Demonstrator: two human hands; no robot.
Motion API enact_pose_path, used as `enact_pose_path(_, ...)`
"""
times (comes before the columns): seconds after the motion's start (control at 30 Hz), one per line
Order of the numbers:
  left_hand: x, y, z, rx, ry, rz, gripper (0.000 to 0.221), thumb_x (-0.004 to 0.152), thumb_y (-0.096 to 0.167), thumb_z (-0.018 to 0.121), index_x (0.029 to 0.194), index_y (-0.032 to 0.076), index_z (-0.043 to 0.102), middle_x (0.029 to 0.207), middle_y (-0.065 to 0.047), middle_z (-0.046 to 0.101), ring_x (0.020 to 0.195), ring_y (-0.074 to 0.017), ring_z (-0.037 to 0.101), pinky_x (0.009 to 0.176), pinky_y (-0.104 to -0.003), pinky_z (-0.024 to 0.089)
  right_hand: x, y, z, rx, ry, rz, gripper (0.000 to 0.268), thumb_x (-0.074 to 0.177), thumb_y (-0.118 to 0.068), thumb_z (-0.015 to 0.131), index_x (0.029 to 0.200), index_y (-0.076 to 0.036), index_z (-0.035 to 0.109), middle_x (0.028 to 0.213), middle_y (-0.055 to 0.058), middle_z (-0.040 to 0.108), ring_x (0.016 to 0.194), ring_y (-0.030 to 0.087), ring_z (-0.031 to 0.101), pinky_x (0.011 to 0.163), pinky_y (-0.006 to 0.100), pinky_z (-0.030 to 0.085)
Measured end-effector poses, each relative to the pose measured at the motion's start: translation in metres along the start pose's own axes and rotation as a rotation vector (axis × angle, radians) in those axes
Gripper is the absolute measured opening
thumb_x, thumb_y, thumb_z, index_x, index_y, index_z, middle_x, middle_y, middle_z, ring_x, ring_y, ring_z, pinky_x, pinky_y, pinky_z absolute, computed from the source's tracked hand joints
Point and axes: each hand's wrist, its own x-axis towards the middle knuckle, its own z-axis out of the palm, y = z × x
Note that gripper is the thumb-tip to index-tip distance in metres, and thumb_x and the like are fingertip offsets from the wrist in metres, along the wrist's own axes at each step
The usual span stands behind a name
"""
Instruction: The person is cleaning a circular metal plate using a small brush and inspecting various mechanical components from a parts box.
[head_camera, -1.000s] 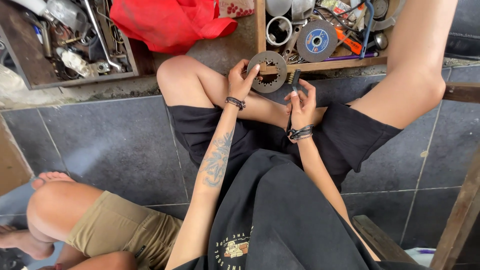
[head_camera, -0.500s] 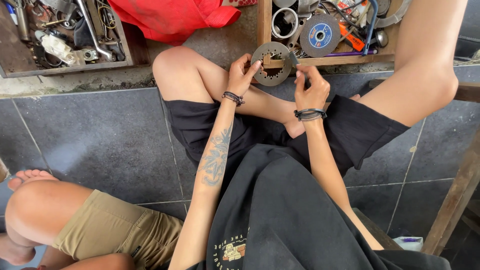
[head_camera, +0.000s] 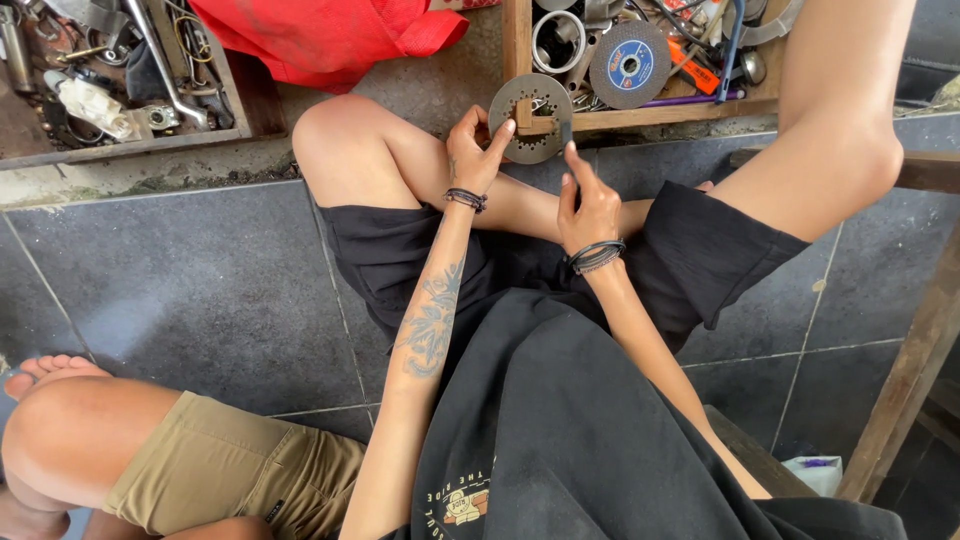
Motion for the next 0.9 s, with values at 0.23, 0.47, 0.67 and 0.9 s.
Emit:
enact_pose_path(0.23, 0.006, 0.042, -0.002, 0.064, -0.093, -0.054, 0.041, 0.102, 0.036, 0.062, 0.08, 0.002, 0.06, 0.055, -0.014, 0.066, 0.042, -0.0202, 0.067, 0.04, -0.028, 0.059, 0.021, -0.002, -0.003, -0.112, -0.028, 0.026, 0.031, 0.101, -0.007, 0.057, 0.129, -0.01, 0.071, 0.092, 0.019, 0.077, 0.077, 0.041, 0.073, 0.065, 0.049, 0.058)
enact_pose_path(0.47, 0.007, 0.007, 0.002, 0.084, -0.056, 0.01, 0.043, 0.107, 0.032, 0.053, 0.074, 0.008, 0.066, 0.054, -0.01, 0.066, 0.04, -0.0221, 0.066, 0.035, -0.029, 0.056, 0.04, 0.005, 0.003, -0.155, -0.023, 0.054, 0.029, 0.104, -0.012, 0.056, 0.129, -0.017, 0.07, 0.081, 0.014, 0.077, 0.066, 0.037, 0.073, 0.054, 0.043, 0.056)
enact_pose_path(0.67, 0.011, -0.002, 0.004, 0.119, 0.008, 0.014, 0.048, 0.106, 0.033, 0.054, 0.066, 0.01, 0.066, 0.043, -0.007, 0.057, 0.037, -0.018, 0.06, 0.04, -0.024, 0.051, -0.002, -0.02, -0.008, -0.231, -0.111, 0.136, 0.026, 0.102, -0.016, 0.053, 0.122, -0.017, 0.069, 0.067, 0.015, 0.072, 0.058, 0.04, 0.07, 0.052, 0.047, 0.054)
enact_pose_path(0.9, 0.008, 0.016, 0.001, 0.066, -0.058, 0.015, 0.047, 0.106, 0.031, 0.054, 0.068, 0.009, 0.068, 0.043, -0.008, 0.059, 0.039, -0.0182, 0.062, 0.045, -0.027, 0.055, 0.038, 0.01, 0.019, -0.221, 0.015, 0.087, 0.025, 0.098, -0.017, 0.058, 0.121, -0.021, 0.068, 0.074, 0.016, 0.075, 0.065, 0.044, 0.072, 0.056, 0.054, 0.054)
